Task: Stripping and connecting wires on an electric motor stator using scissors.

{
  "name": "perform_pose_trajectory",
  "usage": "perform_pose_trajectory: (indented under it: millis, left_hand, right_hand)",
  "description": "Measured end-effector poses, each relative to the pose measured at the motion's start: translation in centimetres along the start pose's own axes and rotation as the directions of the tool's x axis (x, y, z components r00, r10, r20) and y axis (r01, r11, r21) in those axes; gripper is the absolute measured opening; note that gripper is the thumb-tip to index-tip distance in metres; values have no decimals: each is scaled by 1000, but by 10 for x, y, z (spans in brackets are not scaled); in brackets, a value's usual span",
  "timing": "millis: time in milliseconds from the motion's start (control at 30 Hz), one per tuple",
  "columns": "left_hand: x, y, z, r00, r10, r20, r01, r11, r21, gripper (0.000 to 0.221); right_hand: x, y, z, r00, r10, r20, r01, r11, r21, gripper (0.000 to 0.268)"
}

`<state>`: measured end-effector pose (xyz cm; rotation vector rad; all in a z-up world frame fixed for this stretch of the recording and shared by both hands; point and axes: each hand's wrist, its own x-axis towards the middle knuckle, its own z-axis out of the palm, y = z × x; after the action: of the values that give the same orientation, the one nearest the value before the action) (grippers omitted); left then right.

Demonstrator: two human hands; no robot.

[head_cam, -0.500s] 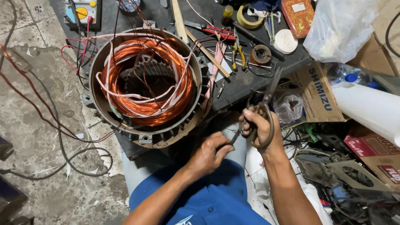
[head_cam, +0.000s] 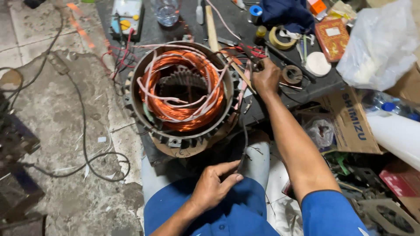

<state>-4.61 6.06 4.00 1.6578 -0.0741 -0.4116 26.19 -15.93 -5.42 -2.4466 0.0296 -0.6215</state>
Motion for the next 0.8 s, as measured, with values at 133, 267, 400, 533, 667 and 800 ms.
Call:
perform_pose_trajectory:
  millis: [133,267,400,533,667,800]
  left_hand:
    - [-5,4,-12,998,38,-41,-35,997,75,44]
    - [-3,9,-9,994,98,54,-100,994,41,38]
    - [-1,24,-2,948,308,75,-309,951,-10,33]
    - [-3,62,-16,926,376,35,-369,921,-123,31]
    - [-4,96,-33,909,415,33,-384,867,-318,26]
    - [1,119,-38,927,374,35,-305,805,-509,26]
  right_hand:
    - [9,2,7,987,-152,-50,154,987,47,21]
    - [19,14,16,990,-68,120,88,982,-170,25]
    - [17,19,17,985,-147,92,161,973,-164,15]
    - [12,0,3,985,7,174,19,988,-152,22]
    - [6,-5,-18,992,-118,35,121,986,-114,27]
    - [-35,-26,-85,991,-135,3,135,991,27,15]
